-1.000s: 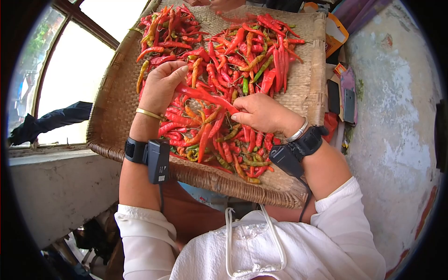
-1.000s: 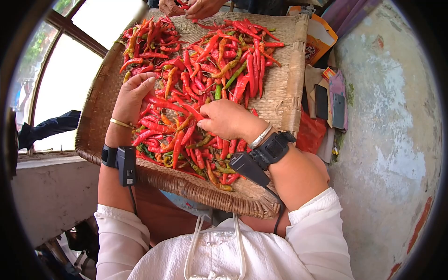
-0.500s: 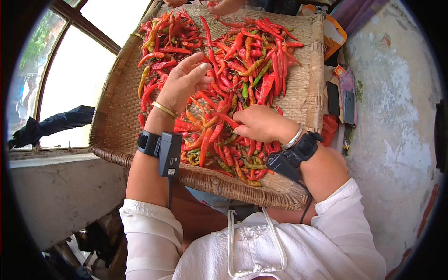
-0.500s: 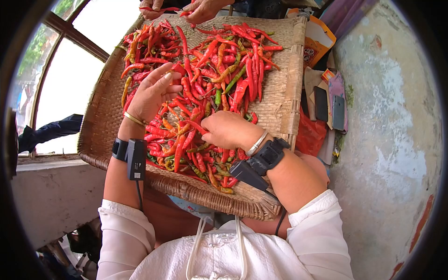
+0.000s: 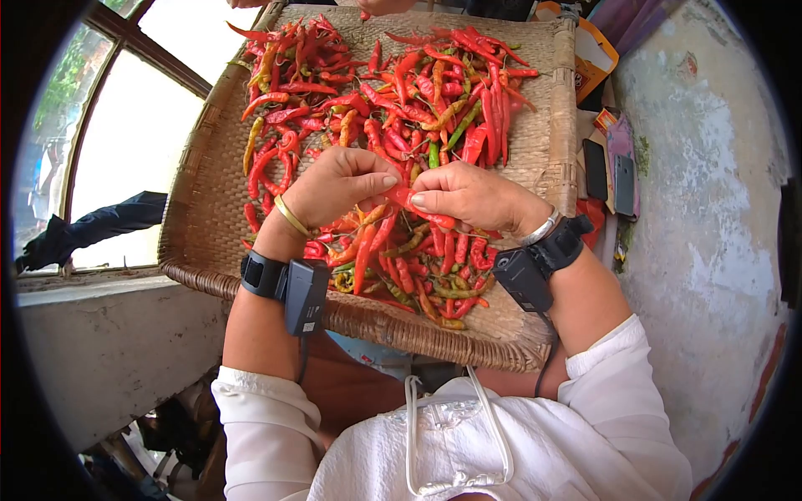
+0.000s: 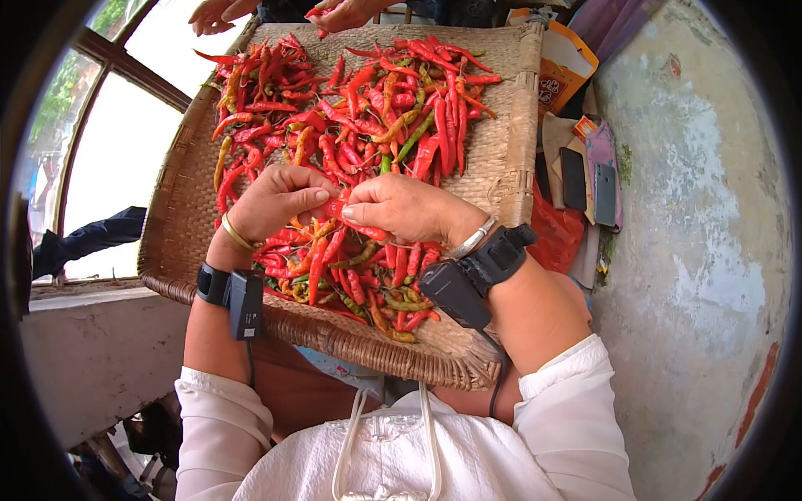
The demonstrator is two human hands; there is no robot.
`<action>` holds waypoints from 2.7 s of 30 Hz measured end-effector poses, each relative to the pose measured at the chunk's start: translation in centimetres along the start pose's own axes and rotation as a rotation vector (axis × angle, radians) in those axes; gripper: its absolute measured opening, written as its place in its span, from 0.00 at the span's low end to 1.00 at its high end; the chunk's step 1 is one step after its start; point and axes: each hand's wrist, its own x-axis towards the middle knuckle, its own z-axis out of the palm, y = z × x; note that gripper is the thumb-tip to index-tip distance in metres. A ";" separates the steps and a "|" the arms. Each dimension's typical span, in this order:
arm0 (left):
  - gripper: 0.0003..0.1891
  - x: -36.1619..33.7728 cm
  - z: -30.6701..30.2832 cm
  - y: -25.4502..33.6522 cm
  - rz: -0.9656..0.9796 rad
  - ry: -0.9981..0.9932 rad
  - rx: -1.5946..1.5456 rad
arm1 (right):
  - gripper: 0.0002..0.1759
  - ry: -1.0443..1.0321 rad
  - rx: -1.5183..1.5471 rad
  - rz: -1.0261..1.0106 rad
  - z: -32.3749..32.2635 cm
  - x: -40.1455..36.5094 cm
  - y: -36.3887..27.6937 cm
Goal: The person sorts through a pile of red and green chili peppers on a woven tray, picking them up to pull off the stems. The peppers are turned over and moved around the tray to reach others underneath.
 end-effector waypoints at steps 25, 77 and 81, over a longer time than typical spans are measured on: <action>0.06 1.0 -3.1 0.0 0.027 0.435 -0.430 | 0.08 0.156 -0.756 -0.291 -0.1 0.2 3.0; 0.16 0.2 2.0 -2.0 0.123 0.408 0.752 | 0.24 0.395 0.003 -0.268 -3.7 0.4 0.8; 0.18 0.4 2.2 -1.9 -0.125 0.110 0.958 | 0.15 0.230 -0.839 -0.283 -1.9 0.4 2.1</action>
